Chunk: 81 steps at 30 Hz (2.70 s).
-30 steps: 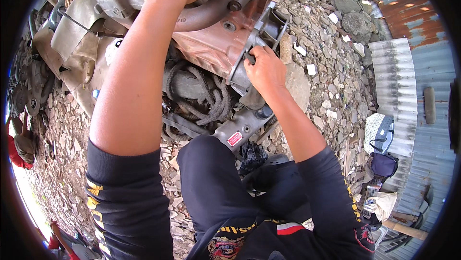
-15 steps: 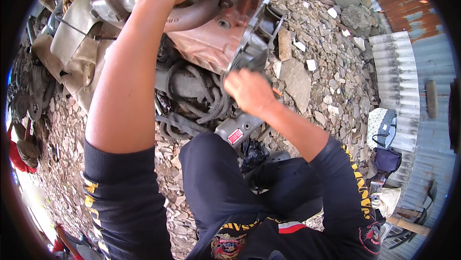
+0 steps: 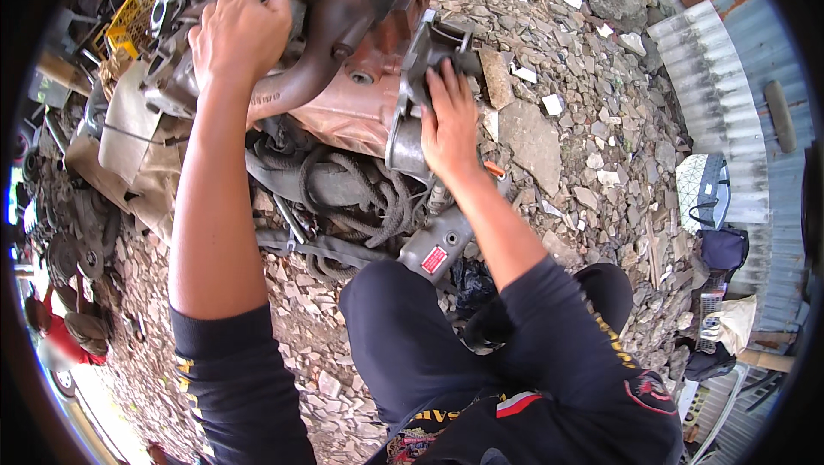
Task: The person wipes the exterior of an engine component with a cloth and then pours liquid from a plastic bottle into a circular opening on the flywheel.
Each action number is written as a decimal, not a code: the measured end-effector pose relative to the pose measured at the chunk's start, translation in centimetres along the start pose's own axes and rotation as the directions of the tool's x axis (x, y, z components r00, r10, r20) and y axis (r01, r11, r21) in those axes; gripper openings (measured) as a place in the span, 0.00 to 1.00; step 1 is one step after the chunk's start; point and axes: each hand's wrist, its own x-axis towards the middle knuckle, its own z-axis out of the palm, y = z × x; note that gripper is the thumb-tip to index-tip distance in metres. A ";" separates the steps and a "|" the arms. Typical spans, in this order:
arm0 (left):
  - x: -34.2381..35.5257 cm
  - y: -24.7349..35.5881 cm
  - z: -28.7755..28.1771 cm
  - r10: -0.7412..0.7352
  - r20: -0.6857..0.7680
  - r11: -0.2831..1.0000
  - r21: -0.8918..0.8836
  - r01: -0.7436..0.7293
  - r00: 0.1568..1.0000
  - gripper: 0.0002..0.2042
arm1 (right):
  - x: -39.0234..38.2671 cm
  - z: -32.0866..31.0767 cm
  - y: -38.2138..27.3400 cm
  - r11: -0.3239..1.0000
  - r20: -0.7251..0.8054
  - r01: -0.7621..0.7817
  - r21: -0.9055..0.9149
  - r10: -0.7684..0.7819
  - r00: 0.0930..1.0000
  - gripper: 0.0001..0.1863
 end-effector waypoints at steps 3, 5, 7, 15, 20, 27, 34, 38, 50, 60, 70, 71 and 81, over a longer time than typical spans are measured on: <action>-0.1 -0.5 -0.8 0.004 0.004 1.000 0.017 -0.004 1.000 0.22 | -4.1 -0.2 -1.6 0.979 0.103 -0.121 0.166 0.105 0.989 0.28; -0.3 -0.7 -1.1 -0.009 0.025 0.999 0.037 0.008 1.000 0.22 | -4.7 0.3 -1.3 0.973 0.112 -0.088 0.212 0.065 0.992 0.28; -0.6 -0.3 -0.9 -0.003 0.034 1.000 0.027 0.002 0.999 0.22 | -2.7 0.8 -0.4 0.970 0.057 -0.138 0.201 0.129 0.990 0.26; -0.1 0.3 -0.8 0.064 -0.028 0.997 0.034 -0.063 0.998 0.19 | 12.8 2.8 6.9 0.650 0.090 -0.563 0.510 0.610 0.787 0.22; 0.0 -0.2 0.3 0.094 -0.040 0.995 0.036 -0.092 0.995 0.18 | 9.4 4.2 6.8 0.648 0.001 -0.457 0.609 0.576 0.818 0.20; -0.2 -1.2 -0.2 0.077 -0.025 0.996 0.036 -0.076 0.997 0.19 | 5.8 3.7 2.5 0.858 -0.158 -0.275 0.435 0.373 0.914 0.18; 0.5 -0.6 0.5 0.129 -0.011 0.991 0.026 -0.129 0.992 0.18 | 12.0 3.5 7.1 0.662 0.053 -0.606 0.440 0.655 0.754 0.19; 0.9 -2.0 0.7 0.118 0.034 0.990 0.078 -0.121 0.992 0.21 | 3.3 2.7 -0.1 0.828 -0.137 -0.370 0.422 0.461 0.877 0.23; 1.0 -1.9 0.6 0.132 0.037 0.990 0.053 -0.134 0.991 0.24 | 6.3 -12.1 0.7 0.753 -0.255 -0.291 0.590 0.515 0.818 0.15; 1.2 -1.4 0.4 0.075 0.045 0.993 0.086 -0.079 0.996 0.25 | 17.8 -10.2 7.0 0.136 0.102 -0.199 0.970 0.516 0.851 0.21; 0.4 -2.9 0.2 0.171 0.003 0.985 0.015 -0.171 0.985 0.21 | 12.3 5.8 9.0 0.716 0.085 -0.400 0.573 0.433 0.897 0.20; 0.9 -2.3 0.7 0.197 -0.048 0.980 -0.005 -0.197 0.979 0.20 | 13.9 7.5 13.1 0.763 0.047 -0.355 0.540 0.394 0.918 0.20; 0.5 -2.5 0.4 0.146 0.004 0.989 -0.001 -0.146 0.989 0.18 | 11.9 7.5 12.0 0.797 -0.146 -0.103 0.596 0.234 0.961 0.15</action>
